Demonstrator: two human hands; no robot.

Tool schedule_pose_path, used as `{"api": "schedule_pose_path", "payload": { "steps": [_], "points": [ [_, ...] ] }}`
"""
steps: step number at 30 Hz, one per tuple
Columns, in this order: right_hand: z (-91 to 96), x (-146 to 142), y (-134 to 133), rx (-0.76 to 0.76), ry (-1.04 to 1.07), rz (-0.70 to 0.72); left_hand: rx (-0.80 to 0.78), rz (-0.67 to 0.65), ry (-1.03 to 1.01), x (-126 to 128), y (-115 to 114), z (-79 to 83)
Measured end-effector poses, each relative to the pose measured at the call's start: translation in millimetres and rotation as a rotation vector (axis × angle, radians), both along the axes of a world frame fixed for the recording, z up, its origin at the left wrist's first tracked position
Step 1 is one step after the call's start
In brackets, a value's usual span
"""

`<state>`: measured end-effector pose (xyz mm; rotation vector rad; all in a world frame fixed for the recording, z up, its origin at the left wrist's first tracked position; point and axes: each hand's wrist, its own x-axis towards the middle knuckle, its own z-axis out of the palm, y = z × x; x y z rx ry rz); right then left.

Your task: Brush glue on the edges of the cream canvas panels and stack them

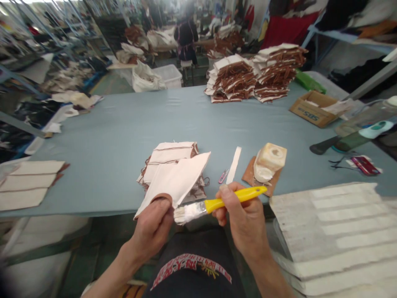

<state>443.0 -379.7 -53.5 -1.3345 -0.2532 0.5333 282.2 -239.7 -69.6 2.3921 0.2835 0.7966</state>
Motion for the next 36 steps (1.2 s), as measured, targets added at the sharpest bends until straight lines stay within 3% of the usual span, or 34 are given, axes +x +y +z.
{"api": "schedule_pose_path", "payload": {
  "steps": [3, 7, 10, 12, 16, 22, 25, 30, 34, 36],
  "points": [
    [14.4, 10.4, 12.0, 0.131, -0.081, -0.038, -0.371, 0.096, 0.072, 1.6, 13.4, 21.7],
    [44.2, 18.4, 27.8, 0.321, -0.24, -0.004, -0.86, 0.129, 0.108, -0.6, 34.4, 68.9],
    [66.6, 19.3, 35.7, 0.395, -0.414, 0.051, -1.043, 0.079, 0.106, -4.7, 42.0, 96.9],
    [75.5, 19.7, 40.0, 0.447, -0.525, 0.117, -1.096, 0.084, 0.092, -7.2, 42.0, 105.3],
    [72.2, 24.4, 47.5, 0.501, -0.776, 0.198, -1.193, 0.119, 0.047, -9.9, 33.5, 105.0],
    [63.4, 33.6, 51.1, 0.366, -1.196, 0.093, -1.295, 0.063, 0.023, -6.0, 19.9, 100.0],
    [59.3, 36.8, 47.3, 0.372, -1.172, 0.091, -1.299, 0.086, 0.002, -2.1, 19.4, 98.3],
    [48.1, 39.3, 46.4, 0.434, -1.082, -0.095, -1.278, 0.106, 0.0, 5.1, 22.1, 99.5],
    [52.9, 38.3, 50.0, 0.343, -1.115, 0.044, -1.271, 0.087, -0.005, 9.6, 22.9, 100.1],
    [54.1, 39.6, 47.9, 0.322, -1.106, 0.031, -1.274, 0.103, -0.011, 10.1, 23.5, 98.8]
  ]
}}
